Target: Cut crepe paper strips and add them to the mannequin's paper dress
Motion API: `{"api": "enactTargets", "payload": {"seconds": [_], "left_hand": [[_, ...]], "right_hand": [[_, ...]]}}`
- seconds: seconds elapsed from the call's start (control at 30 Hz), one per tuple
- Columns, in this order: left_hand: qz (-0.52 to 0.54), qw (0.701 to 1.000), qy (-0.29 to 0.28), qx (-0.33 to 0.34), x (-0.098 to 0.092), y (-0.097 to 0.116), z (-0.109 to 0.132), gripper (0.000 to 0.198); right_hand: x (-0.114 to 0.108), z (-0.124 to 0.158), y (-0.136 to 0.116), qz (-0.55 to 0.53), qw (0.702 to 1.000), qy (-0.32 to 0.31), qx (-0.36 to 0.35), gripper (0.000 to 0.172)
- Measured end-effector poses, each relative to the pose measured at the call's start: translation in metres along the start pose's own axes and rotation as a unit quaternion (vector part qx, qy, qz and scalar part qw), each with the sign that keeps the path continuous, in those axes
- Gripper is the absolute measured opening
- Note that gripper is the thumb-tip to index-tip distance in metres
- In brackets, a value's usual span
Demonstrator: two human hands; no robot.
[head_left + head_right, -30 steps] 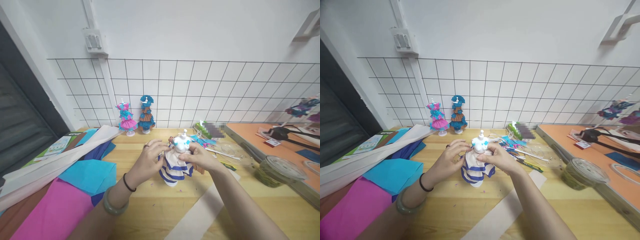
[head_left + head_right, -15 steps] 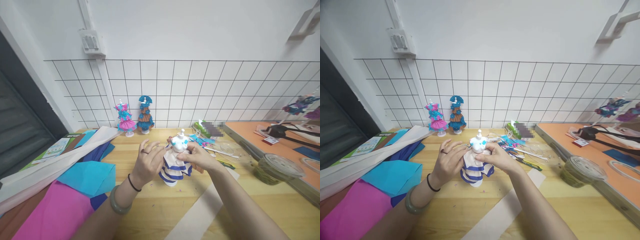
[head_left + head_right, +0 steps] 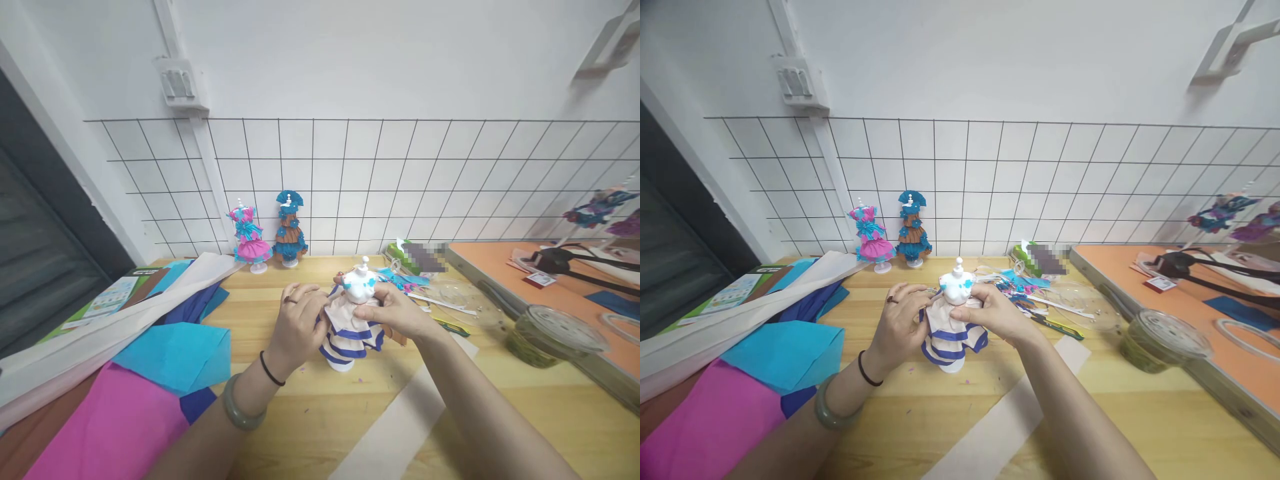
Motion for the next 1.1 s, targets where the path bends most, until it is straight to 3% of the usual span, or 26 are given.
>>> {"api": "enactTargets", "payload": {"seconds": [0.17,0.47,0.87,1.1], "left_hand": [[-0.017,1.000,0.017,0.006,-0.001,0.004,0.001,0.024],[-0.033,0.999,-0.013,0.024,0.002,0.001,0.007,0.031],[0.090,0.995,0.030,-0.030,0.002,-0.010,0.003,0.026],[0.043,0.998,0.045,0.009,-0.001,-0.003,0.004,0.026]], "right_hand": [[0.003,0.002,-0.003,0.000,1.000,0.013,0.023,0.027],[0.001,0.004,-0.009,-0.002,0.999,0.037,0.039,0.015],[0.002,0.003,-0.006,0.003,0.999,0.029,0.039,0.018],[0.002,0.003,-0.011,0.005,0.999,0.028,0.027,0.021]]}}
Point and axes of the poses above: each hand's wrist, its own z-axis away from the middle knuckle, its own x-axis out of the palm, y = z × x, the point moved 9 cm from there along -z, towards the middle knuckle, and after that the axes turned 4 degrees about -y, right-handed, at the moved point
